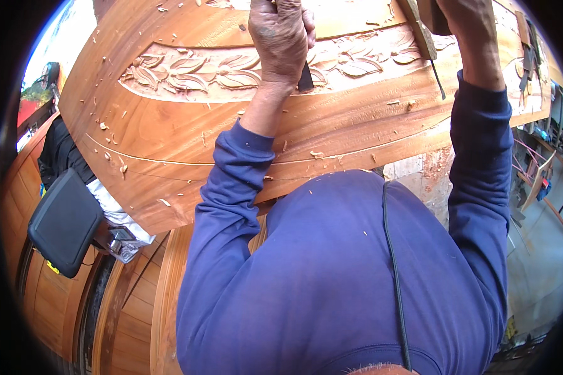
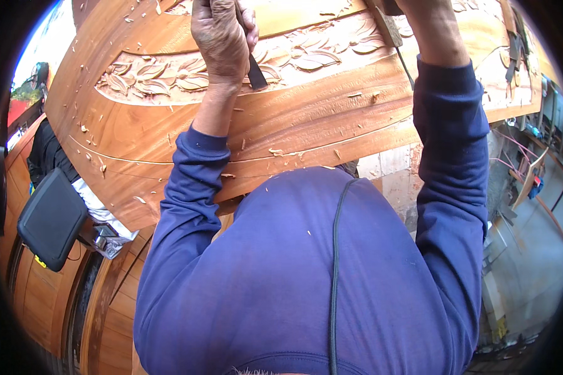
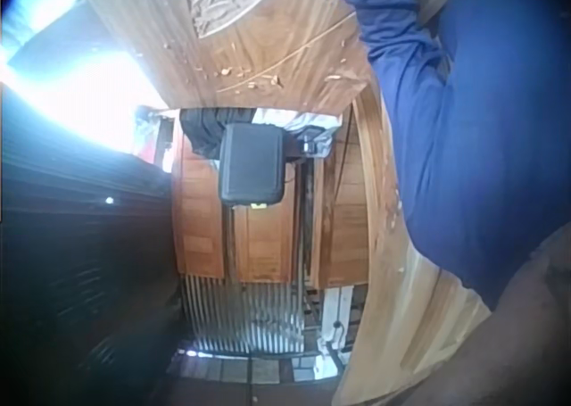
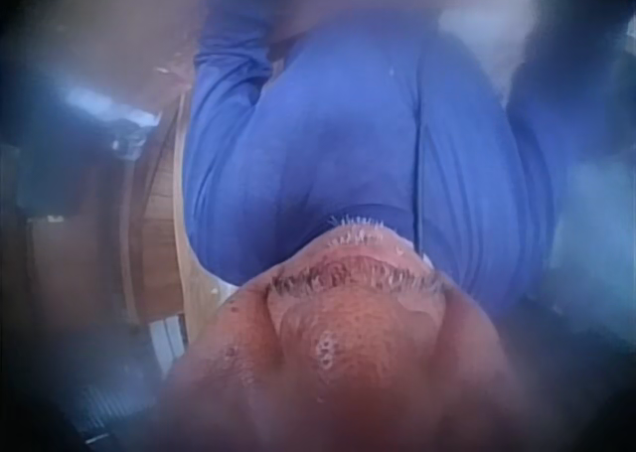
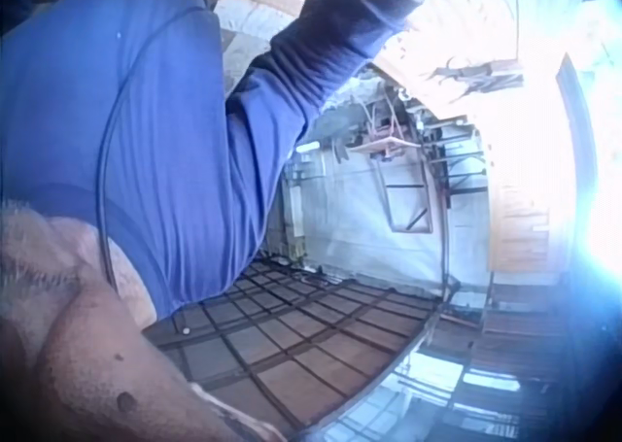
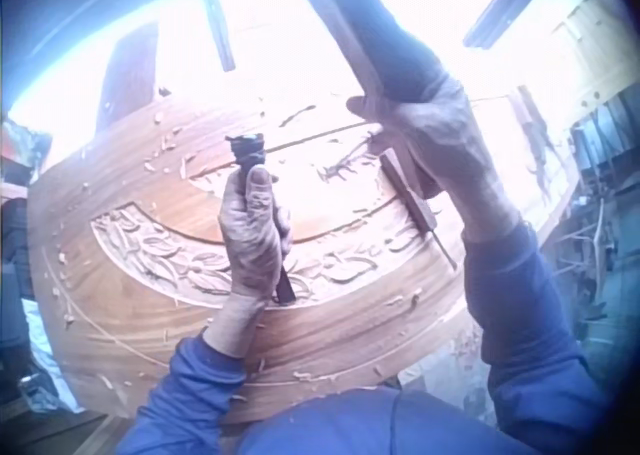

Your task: The person carves a decorative floral pattern into a wooden panel using a chisel and a wooden mallet, clearing away wood shavings by hand.

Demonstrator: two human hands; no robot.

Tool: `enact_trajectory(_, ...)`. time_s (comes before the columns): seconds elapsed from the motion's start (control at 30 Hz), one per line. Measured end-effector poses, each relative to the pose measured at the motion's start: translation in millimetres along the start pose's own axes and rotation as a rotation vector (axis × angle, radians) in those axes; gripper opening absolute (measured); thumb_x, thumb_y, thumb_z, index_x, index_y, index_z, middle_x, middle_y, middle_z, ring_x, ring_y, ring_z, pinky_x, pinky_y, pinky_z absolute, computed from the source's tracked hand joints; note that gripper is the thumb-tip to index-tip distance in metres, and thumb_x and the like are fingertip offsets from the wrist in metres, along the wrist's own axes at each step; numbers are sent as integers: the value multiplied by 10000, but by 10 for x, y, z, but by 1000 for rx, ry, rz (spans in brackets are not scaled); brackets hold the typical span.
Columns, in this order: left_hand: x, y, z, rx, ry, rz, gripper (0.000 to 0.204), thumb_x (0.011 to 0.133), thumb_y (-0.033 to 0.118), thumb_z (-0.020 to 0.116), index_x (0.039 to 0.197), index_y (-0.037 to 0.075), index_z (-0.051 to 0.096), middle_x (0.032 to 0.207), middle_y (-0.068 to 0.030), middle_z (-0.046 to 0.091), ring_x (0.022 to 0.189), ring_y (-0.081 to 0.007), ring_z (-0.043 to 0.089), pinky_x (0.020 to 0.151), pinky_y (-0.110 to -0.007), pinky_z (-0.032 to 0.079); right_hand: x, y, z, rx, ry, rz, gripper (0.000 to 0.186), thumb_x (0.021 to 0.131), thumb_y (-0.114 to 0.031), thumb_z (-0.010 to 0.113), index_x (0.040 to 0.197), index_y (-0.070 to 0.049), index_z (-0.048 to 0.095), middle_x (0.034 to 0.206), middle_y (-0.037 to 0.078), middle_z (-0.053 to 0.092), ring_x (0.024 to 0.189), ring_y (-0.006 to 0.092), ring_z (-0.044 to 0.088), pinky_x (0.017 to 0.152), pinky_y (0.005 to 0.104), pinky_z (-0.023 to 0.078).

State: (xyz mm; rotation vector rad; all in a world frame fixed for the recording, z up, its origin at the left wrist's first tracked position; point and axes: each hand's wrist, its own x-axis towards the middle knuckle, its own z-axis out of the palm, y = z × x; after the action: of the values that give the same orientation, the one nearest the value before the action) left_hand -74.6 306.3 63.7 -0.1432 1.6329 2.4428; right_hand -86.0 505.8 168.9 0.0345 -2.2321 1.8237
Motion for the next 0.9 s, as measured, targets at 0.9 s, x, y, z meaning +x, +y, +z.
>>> enact_trajectory(0.9, -1, -93, 143, -20, 15, 35, 268, 1076, 419, 571, 1045, 152, 555, 585, 71, 446, 409, -29, 395, 352, -206, 308, -94, 150, -94, -8, -132, 60, 715, 863, -4, 809, 1500, -25, 485, 1334, 96, 630, 1187, 181, 607, 1044, 321, 506)
